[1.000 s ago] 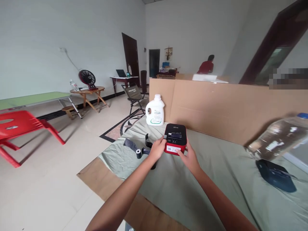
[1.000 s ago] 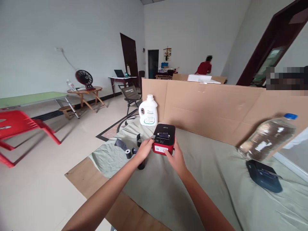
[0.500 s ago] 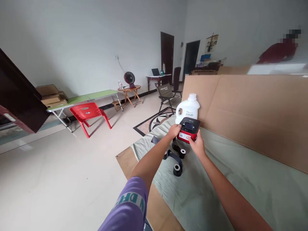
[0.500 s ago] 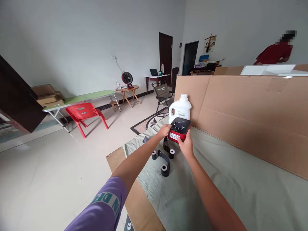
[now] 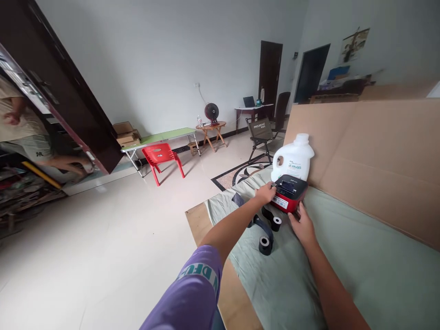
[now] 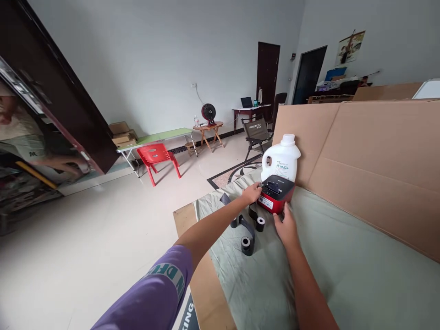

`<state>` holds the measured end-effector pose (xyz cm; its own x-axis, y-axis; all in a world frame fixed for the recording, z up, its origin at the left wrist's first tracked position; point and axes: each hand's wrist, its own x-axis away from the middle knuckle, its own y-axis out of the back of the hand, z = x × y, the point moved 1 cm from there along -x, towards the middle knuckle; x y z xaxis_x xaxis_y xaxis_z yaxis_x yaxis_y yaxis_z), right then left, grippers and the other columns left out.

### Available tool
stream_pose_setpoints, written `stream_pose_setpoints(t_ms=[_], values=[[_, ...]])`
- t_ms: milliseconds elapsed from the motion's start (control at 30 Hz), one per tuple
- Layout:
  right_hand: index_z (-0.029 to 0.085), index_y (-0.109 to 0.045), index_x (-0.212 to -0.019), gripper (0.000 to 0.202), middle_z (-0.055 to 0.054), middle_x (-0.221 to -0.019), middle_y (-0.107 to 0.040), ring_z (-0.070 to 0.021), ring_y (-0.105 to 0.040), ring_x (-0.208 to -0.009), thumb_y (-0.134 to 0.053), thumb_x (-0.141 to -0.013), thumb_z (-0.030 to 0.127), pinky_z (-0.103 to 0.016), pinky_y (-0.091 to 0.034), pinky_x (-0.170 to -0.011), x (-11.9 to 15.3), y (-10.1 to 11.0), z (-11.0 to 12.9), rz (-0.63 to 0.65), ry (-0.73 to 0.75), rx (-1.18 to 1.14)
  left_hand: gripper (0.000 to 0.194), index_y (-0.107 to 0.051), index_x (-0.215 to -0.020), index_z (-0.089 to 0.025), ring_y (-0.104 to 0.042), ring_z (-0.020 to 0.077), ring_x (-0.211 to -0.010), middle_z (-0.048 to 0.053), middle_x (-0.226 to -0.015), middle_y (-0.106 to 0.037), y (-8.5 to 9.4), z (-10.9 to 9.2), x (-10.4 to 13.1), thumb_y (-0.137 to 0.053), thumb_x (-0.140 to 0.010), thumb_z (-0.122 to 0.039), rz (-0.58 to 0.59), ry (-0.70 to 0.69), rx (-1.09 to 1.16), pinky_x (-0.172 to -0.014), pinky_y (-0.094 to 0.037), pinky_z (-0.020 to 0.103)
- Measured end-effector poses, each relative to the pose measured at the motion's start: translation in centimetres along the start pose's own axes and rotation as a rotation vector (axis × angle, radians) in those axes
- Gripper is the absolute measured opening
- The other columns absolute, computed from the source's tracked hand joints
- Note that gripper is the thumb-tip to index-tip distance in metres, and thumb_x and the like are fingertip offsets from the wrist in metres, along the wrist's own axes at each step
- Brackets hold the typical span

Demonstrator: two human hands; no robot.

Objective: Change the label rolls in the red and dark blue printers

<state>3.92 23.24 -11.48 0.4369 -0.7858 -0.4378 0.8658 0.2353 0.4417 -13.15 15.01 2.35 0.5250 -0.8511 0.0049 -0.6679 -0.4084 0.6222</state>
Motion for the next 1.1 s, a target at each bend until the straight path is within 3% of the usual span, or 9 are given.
stream_pose_setpoints(t_ms=[200,333,467,567,667,800,900,1000,1100], values=[[0.012,-0.045,-0.146,0.074,-0.02,-0.141,-0.057,-0.0366,-0.056,-0.13,-0.05,-0.082,0.048,-0.054,-0.041,-0.111,2.9,2.4,0.0,0.082,-0.105,0.014,0.061,-0.038,-0.149,-0.019,-0.025,0.0251,-0.151,0.01,-0.162,-0.032,-4.1,-1.3,9.8,-0.046,-0.09,-0.033,-0.29,-0.188,-0.198,-0.121,-0.026,0.048],[0.017,-0.059,-0.132,0.059,-0.016,-0.133,-0.064,-0.0354,-0.061,-0.124,-0.049,-0.082,0.046,-0.054,-0.046,-0.107,7.7,6.9,0.7,0.093,-0.015,0.006,0.05,-0.049,-0.14,-0.022,-0.039,0.0218,-0.144,0.007,-0.149,-0.052,-9.1,-2.7,17.8,-0.047,-0.091,-0.032,-0.104,-0.487,-0.351,-0.121,-0.028,0.047],[0.02,-0.062,-0.128,0.049,-0.015,-0.131,-0.066,-0.0337,-0.062,-0.121,-0.048,-0.086,0.043,-0.054,-0.047,-0.106,14.2,13.5,1.8,0.083,-0.087,0.081,0.042,-0.055,-0.132,-0.022,-0.047,0.0239,-0.138,0.008,-0.148,-0.054,-11.0,-3.4,21.7,-0.049,-0.091,-0.03,0.024,-0.563,-0.504,-0.121,-0.027,0.052],[0.024,-0.063,-0.128,0.044,-0.011,-0.132,-0.066,-0.0294,-0.062,-0.123,-0.048,-0.089,0.041,-0.05,-0.046,-0.108,18.1,17.5,2.8,0.048,-0.173,0.088,0.042,-0.056,-0.132,-0.019,-0.048,0.0233,-0.137,0.01,-0.147,-0.054,-10.7,-3.1,22.0,-0.049,-0.091,-0.028,0.045,-0.551,-0.577,-0.12,-0.029,0.048],[0.023,-0.064,-0.124,0.042,-0.011,-0.128,-0.069,-0.0274,-0.063,-0.121,-0.048,-0.089,0.041,-0.048,-0.046,-0.108,19.8,19.3,3.7,-0.003,-0.209,0.054,0.041,-0.057,-0.131,-0.02,-0.047,0.024,-0.137,0.009,-0.145,-0.056,-9.7,-2.4,22.4,-0.051,-0.091,-0.029,0.05,-0.602,-0.63,-0.119,-0.029,0.048],[0.022,-0.066,-0.118,0.041,-0.011,-0.122,-0.071,-0.027,-0.065,-0.117,-0.05,-0.087,0.041,-0.047,-0.048,-0.106,19.8,19.3,4.4,-0.038,-0.221,0.039,0.045,-0.06,-0.127,-0.019,-0.049,0.03,-0.133,0.012,-0.142,-0.057,-7.8,-1.2,24.2,-0.059,-0.087,-0.038,-0.001,-0.563,-0.7,-0.114,-0.033,0.051],[0.021,-0.067,-0.115,0.04,-0.012,-0.121,-0.072,-0.0277,-0.066,-0.115,-0.051,-0.086,0.042,-0.048,-0.048,-0.106,19.7,19.0,4.4,-0.04,-0.216,0.036,0.043,-0.067,-0.116,-0.018,-0.058,0.0335,-0.119,0.013,-0.127,-0.066,-6.6,-0.1,25.3,-0.067,-0.08,-0.043,0.083,-0.426,-0.754,-0.105,-0.042,0.051],[0.021,-0.067,-0.113,0.038,-0.012,-0.12,-0.072,-0.0281,-0.065,-0.116,-0.05,-0.087,0.043,-0.048,-0.048,-0.106,19.7,19.0,4.2,-0.048,-0.203,0.017,0.035,-0.069,-0.114,-0.021,-0.061,0.0302,-0.113,0.011,-0.119,-0.068,-5.6,1.0,25.5,-0.066,-0.082,-0.036,0.173,-0.351,-0.726,-0.096,-0.048,0.042],[0.021,-0.067,-0.112,0.037,-0.012,-0.119,-0.072,-0.0282,-0.065,-0.115,-0.051,-0.087,0.043,-0.048,-0.048,-0.105,19.8,19.1,4.2,-0.052,-0.198,0.0,0.034,-0.068,-0.116,-0.022,-0.065,0.0251,-0.106,0.01,-0.116,-0.069,-4.4,2.2,24.5,-0.062,-0.086,-0.036,0.142,-0.302,-0.534,-0.087,-0.051,0.032]])
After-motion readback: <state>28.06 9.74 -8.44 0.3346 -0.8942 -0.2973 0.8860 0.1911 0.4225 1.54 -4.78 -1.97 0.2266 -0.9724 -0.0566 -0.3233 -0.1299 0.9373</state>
